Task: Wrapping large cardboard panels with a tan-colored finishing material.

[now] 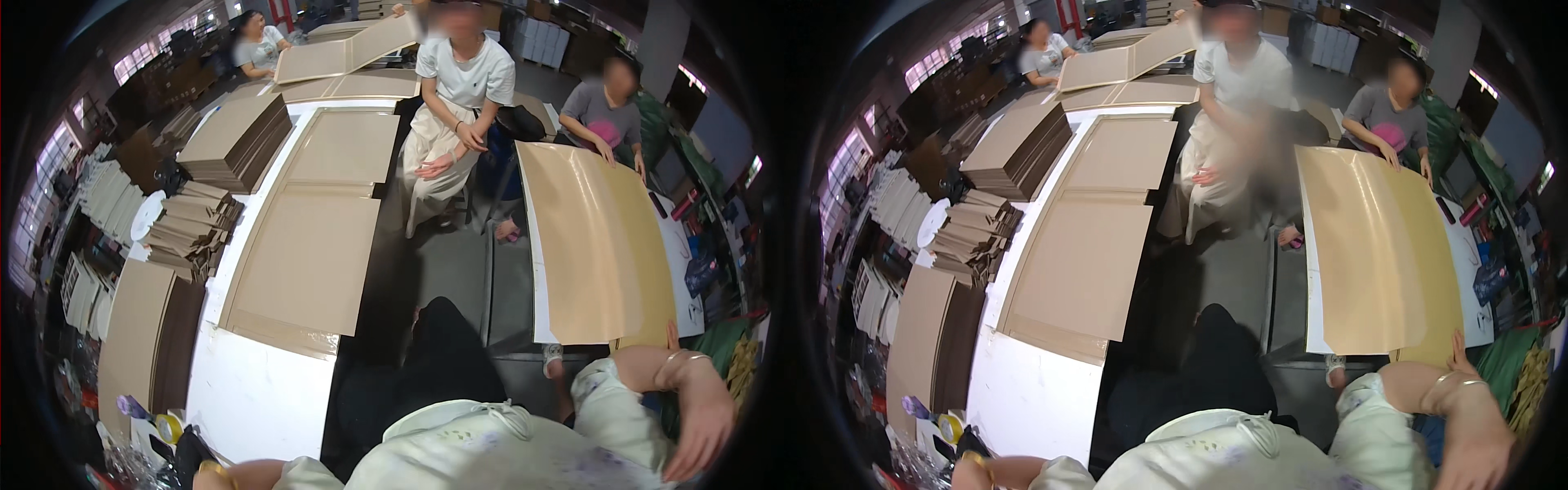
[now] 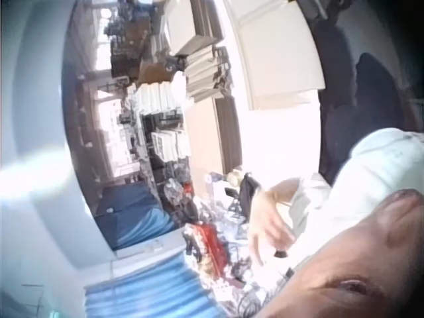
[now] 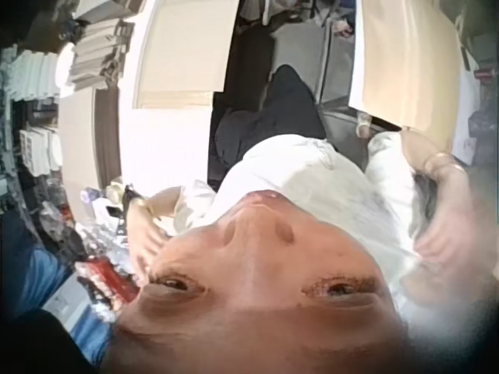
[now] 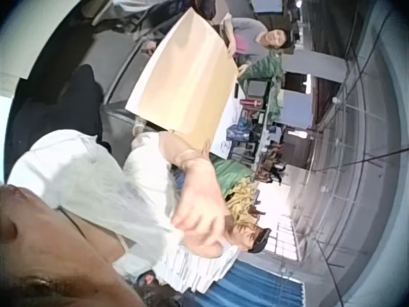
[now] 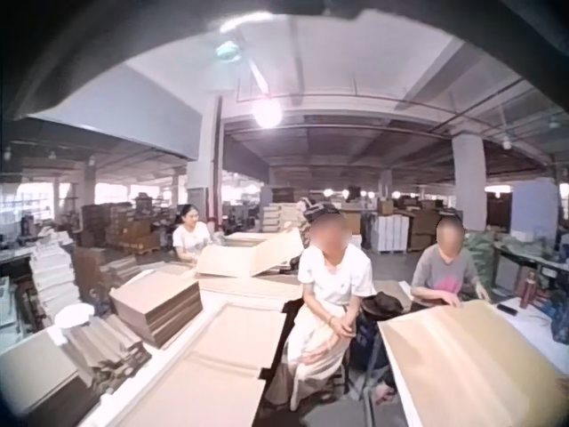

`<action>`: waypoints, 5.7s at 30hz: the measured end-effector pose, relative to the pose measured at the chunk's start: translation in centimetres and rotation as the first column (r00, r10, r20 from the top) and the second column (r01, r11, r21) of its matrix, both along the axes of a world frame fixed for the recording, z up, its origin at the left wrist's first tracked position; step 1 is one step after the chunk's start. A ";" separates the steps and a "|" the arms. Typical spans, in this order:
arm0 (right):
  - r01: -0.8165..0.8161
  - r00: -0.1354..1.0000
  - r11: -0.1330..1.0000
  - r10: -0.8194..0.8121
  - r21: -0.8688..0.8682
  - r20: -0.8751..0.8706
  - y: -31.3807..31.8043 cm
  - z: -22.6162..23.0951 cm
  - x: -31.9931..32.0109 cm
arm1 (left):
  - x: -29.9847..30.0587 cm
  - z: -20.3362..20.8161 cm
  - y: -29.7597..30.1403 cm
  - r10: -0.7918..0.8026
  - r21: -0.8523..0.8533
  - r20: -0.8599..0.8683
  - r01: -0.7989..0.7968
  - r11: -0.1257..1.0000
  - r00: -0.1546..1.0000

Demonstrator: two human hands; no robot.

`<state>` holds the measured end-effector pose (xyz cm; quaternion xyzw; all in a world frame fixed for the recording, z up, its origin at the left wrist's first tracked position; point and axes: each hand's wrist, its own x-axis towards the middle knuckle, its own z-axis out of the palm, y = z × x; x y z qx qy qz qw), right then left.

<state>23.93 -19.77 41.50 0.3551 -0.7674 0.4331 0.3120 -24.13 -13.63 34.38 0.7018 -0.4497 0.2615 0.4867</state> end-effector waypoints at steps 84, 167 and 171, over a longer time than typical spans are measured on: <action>0.365 0.431 -0.931 0.152 -0.018 0.889 28.1 -53.9 4.4 | -22.6 -33.4 59.1 -0.068 0.377 -0.276 -0.043 -0.925 -0.959; 0.876 -0.481 -0.370 -0.631 0.309 0.609 15.6 -34.3 2.1 | 26.9 -22.0 22.8 0.540 -0.618 -0.683 -0.783 -0.071 0.491; 0.838 -0.539 -0.449 -0.600 0.309 0.591 13.6 -34.0 0.2 | 30.6 -22.4 22.0 0.426 -0.667 -0.701 -0.738 -0.106 0.572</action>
